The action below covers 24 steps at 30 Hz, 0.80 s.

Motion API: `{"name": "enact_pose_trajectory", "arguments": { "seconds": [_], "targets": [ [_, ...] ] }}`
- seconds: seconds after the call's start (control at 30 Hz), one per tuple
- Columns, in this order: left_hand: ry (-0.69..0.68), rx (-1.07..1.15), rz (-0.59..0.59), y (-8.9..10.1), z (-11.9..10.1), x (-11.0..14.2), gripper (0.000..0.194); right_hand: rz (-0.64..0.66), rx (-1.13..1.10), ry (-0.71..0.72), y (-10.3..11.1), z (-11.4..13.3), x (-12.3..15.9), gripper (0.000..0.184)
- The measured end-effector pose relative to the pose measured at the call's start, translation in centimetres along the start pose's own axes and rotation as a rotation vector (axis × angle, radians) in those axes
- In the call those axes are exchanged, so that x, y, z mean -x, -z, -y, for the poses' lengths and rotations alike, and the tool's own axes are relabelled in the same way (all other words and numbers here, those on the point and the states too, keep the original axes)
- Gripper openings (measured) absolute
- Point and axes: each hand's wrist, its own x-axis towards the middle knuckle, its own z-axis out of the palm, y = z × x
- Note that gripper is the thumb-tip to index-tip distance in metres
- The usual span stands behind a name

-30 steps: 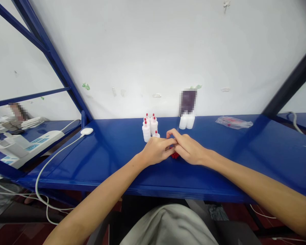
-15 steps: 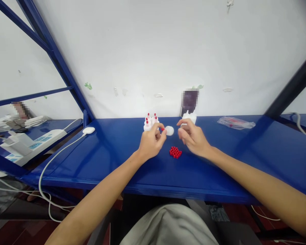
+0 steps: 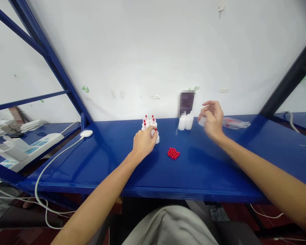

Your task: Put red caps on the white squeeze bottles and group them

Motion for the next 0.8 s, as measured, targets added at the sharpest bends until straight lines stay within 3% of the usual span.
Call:
{"name": "enact_pose_trajectory", "arguments": {
  "seconds": [0.17, 0.27, 0.33, 0.47, 0.57, 0.8],
  "targets": [
    [0.014, -0.072, 0.025, 0.1, 0.0, -0.1, 0.029, -0.06, -0.061, -0.132, -0.4, -3.4, -4.0, 0.029],
    [-0.027, -0.023, -0.024, 0.0, -0.1, 0.1, 0.031, -0.008, 0.001, -0.147, -1.3, -4.7, -5.2, 0.03],
    [-0.145, 0.066, -0.007, -0.2, -0.4, 0.3, 0.029, 0.06, 0.044, -0.114, -1.8, -5.2, -5.4, 0.03],
    [-0.434, 0.183, 0.17, -0.5, -0.9, 0.9, 0.023, 0.215, 0.198, -0.02, -2.0, -5.7, -5.0, 0.029],
    [-0.527, 0.163, 0.199, -0.7, -0.8, 1.0, 0.021, 0.308, 0.271, 0.026, -2.0, -5.6, -4.4, 0.029],
    [-0.471, 0.267, 0.32, -0.7, -0.6, 0.6, 0.025, 0.331, 0.199, -0.014, -2.2, -5.9, -4.2, 0.03]
  ]
}}
